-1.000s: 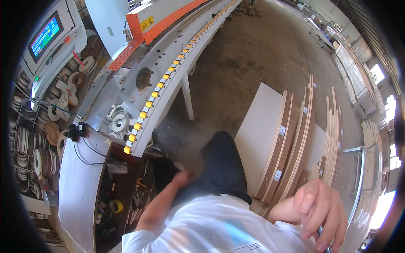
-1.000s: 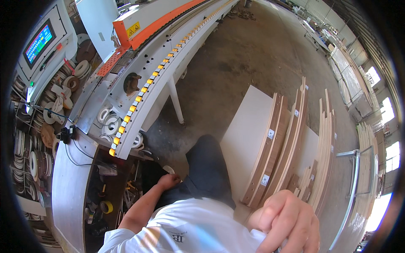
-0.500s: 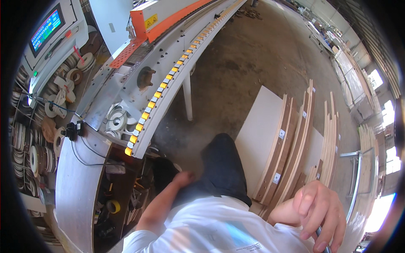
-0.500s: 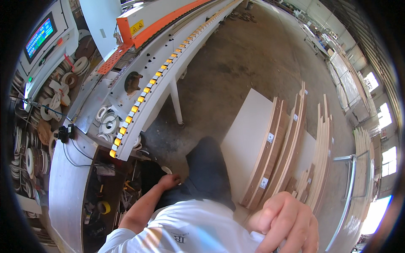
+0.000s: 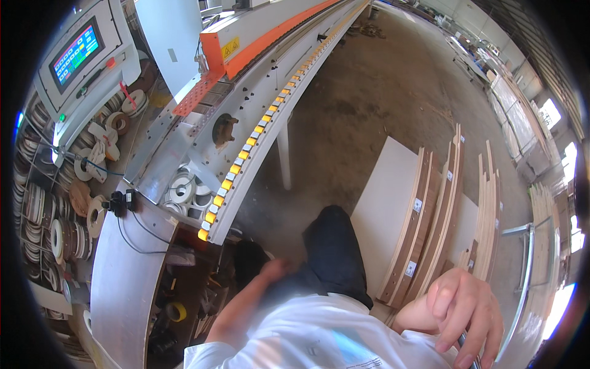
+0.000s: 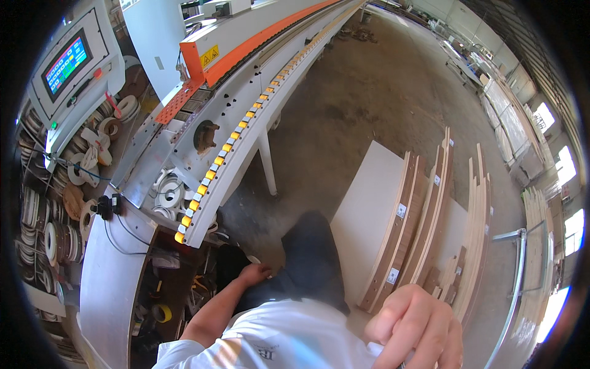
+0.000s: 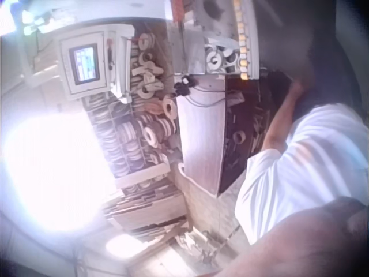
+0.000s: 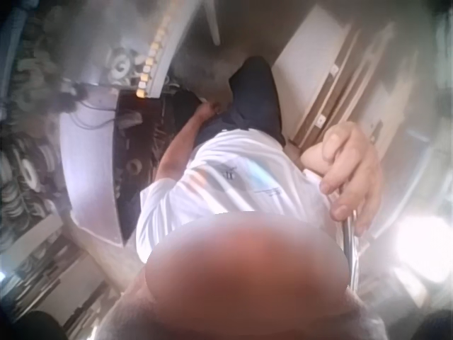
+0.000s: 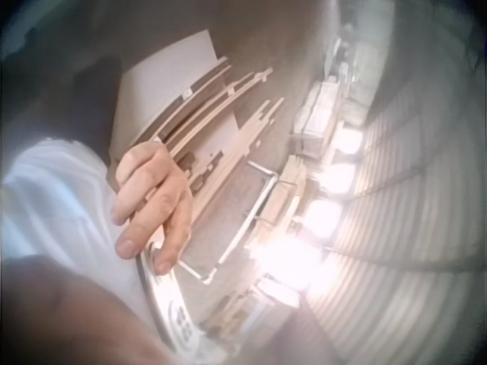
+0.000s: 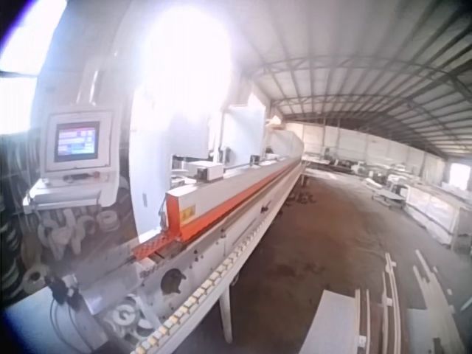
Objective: Operating an industrial edge banding machine to apply finish to wooden panel edges.
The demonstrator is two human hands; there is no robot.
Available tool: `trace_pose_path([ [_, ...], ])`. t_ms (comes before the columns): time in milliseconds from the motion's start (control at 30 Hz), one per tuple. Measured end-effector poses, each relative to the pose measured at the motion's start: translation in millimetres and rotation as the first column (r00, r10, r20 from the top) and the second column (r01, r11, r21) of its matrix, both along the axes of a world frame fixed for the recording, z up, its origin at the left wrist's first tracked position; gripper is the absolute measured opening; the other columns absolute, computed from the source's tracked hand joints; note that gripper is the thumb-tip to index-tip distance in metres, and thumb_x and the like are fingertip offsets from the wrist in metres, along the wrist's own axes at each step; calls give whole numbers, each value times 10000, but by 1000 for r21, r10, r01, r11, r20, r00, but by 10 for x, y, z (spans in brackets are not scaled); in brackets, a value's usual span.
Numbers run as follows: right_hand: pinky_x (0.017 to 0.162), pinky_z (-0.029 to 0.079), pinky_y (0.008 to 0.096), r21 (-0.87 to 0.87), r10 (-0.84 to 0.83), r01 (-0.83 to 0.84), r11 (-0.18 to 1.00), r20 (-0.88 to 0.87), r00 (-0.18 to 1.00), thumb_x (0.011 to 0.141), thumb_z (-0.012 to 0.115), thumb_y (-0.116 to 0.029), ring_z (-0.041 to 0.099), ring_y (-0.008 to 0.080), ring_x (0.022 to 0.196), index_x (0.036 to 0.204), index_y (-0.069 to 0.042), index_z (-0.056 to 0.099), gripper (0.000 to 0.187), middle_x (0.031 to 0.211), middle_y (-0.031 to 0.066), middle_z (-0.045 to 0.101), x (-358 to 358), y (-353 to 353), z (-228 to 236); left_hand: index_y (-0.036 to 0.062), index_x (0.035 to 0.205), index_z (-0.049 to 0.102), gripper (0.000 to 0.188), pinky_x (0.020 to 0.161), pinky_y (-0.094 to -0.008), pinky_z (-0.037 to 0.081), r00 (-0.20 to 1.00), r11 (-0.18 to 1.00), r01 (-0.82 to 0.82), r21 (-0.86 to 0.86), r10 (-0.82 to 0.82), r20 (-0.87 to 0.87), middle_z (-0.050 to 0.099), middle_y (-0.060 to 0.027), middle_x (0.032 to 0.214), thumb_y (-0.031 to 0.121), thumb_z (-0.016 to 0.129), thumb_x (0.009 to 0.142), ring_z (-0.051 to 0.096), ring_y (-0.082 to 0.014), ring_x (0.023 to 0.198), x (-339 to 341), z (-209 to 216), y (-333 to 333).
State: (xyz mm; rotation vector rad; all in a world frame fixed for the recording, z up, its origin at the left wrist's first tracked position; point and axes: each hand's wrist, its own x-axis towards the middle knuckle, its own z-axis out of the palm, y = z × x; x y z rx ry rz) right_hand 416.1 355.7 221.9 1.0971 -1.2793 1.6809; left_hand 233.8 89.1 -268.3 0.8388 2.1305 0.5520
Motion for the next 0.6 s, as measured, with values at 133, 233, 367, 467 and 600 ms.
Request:
trace_pose_path([
  [133,566,383,269,17,25,-26,1000,49,999,879,807,-74,746,140,768,1105,-221,790,270,996,-43,801,137,71,68,183,1200,738,375,946,-463,545,1000,1000,20,6,-20,9,748,-150,1142,447,607,969,706,-362,1081,-11,96,4],
  [233,663,392,255,34,-10,13,999,-60,998,959,760,-224,702,118,823,1184,-353,780,260,1085,-60,793,177,97,23,193,1221,733,390,960,-467,539,995,995,95,-43,-95,7,746,-150,1152,461,599,971,703,-366,1092,-43,144,2],
  [367,568,379,267,-78,-137,132,988,-61,989,915,769,-111,742,144,750,1091,-215,791,205,1000,-30,801,432,83,47,201,1232,731,402,971,-467,536,991,990,117,-85,-122,-58,741,-155,1172,477,600,971,698,-368,1108,-44,152,29],
  [467,568,387,270,-55,-27,22,998,-77,997,963,716,-195,734,150,720,1073,-199,793,134,977,-17,803,548,223,18,196,1234,731,406,970,-473,537,989,990,119,-74,-125,-80,739,-163,1178,480,604,972,697,-378,1109,-55,176,-1],
  [600,662,412,248,22,-34,37,999,-107,994,973,748,-218,702,118,832,1202,-338,770,259,1093,-50,792,716,327,-83,197,1248,729,424,962,-493,538,976,979,164,-123,-179,-122,738,-178,1173,496,595,979,696,-395,1106,-39,236,-14],
])
